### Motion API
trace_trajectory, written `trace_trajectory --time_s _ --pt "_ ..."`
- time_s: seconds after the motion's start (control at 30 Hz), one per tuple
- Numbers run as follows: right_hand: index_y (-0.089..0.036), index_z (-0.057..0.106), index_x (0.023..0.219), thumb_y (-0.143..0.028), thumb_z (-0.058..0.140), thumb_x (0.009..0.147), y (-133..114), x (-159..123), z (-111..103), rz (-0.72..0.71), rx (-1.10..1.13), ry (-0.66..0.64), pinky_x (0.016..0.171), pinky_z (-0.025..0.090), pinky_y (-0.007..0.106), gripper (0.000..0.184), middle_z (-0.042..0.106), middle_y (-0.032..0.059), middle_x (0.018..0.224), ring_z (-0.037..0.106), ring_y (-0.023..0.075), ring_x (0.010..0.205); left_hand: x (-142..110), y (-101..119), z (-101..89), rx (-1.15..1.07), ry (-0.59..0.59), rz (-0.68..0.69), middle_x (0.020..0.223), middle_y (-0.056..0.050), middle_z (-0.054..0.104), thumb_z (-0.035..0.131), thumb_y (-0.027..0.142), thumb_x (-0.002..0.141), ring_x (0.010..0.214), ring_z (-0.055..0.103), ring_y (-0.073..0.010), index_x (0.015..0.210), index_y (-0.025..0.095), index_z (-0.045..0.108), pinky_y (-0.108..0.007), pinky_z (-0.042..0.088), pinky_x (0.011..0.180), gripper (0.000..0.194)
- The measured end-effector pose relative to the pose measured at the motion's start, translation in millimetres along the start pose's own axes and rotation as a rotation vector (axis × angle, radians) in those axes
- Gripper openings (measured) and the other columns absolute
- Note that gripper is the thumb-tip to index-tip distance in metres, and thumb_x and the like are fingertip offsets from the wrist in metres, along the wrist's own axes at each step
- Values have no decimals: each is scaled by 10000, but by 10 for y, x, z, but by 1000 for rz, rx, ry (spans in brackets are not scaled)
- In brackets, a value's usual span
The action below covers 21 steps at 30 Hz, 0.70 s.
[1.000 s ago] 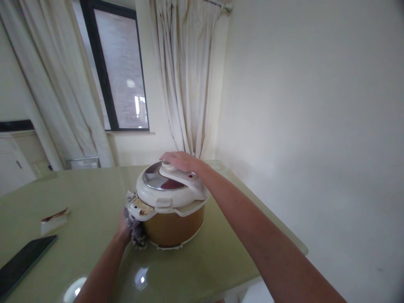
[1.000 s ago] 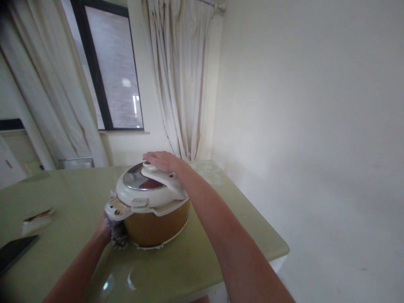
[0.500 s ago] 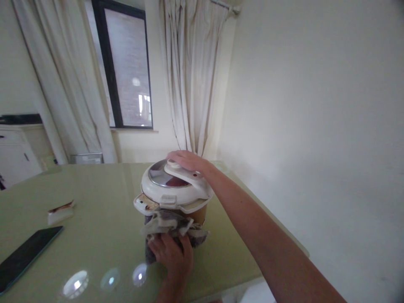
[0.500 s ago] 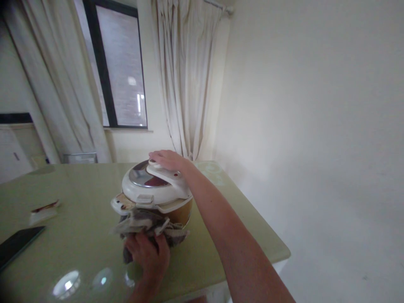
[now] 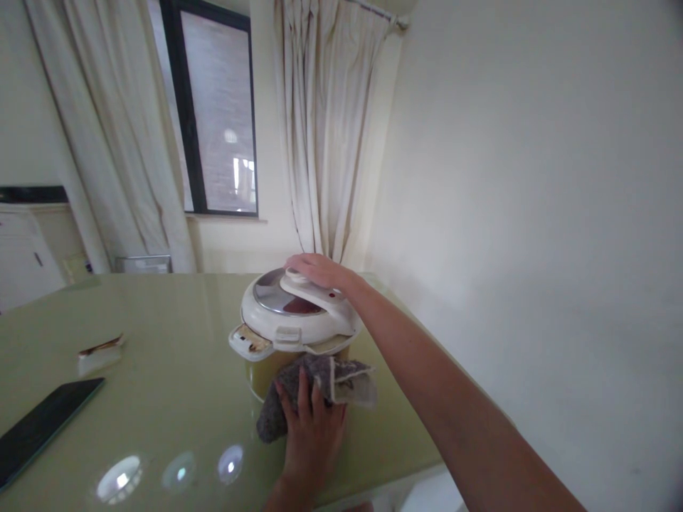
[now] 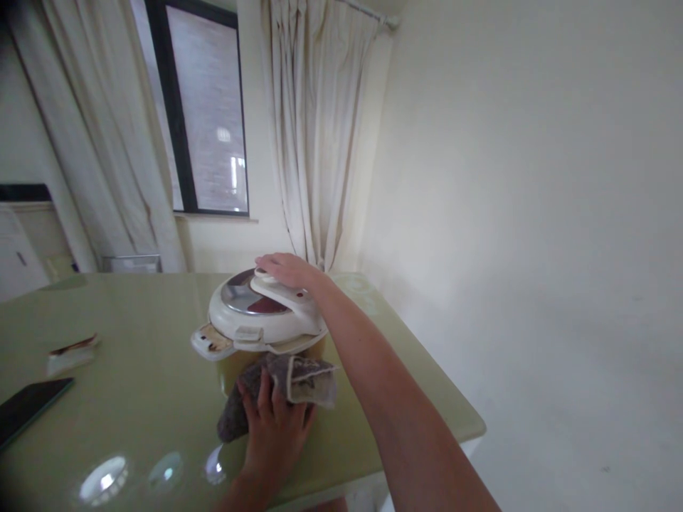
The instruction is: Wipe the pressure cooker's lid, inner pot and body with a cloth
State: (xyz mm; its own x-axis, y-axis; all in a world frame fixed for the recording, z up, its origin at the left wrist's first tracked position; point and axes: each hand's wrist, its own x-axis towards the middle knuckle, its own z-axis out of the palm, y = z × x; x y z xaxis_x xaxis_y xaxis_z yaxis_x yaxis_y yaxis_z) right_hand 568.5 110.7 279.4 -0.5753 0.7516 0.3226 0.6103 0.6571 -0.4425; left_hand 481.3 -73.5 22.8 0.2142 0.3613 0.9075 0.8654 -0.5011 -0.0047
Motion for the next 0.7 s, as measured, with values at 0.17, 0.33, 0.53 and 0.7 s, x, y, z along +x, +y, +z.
trace_trajectory --time_s 0.17,0.33,0.53,0.7 --pt "-249 773 1167 -476 398 1113 -58 -28 -20 12 -8 2 1176 434 441 441 728 71 1371 644 272 1301 102 -429 -72 68 -46 531 1621 -25 554 697 449 945 1646 233 -308 1309 374 721 -689 63 1342 373" --pt "-251 770 1160 -463 405 1112 -79 -41 -33 -2 -8 -4 1169 439 431 424 739 60 1345 649 266 1283 212 -813 -173 -139 65 700 1413 33 728 708 359 949 1470 526 -202 1201 400 762 -556 204 1351 261" --pt "-225 755 1184 -470 377 1124 -40 -27 -23 -7 23 -33 1187 403 391 455 711 66 1395 626 246 1312 41 -1225 -97 -216 227 321 1041 -74 751 691 390 937 1105 685 -281 1150 333 751 -653 328 1245 228" --pt "-244 756 1173 -496 392 1120 -51 -44 -31 -8 31 -18 1176 412 399 446 716 60 1380 626 253 1307 -139 -1463 65 -313 342 -45 1166 -116 606 858 485 708 1164 621 -365 1141 289 622 -598 534 1013 531"
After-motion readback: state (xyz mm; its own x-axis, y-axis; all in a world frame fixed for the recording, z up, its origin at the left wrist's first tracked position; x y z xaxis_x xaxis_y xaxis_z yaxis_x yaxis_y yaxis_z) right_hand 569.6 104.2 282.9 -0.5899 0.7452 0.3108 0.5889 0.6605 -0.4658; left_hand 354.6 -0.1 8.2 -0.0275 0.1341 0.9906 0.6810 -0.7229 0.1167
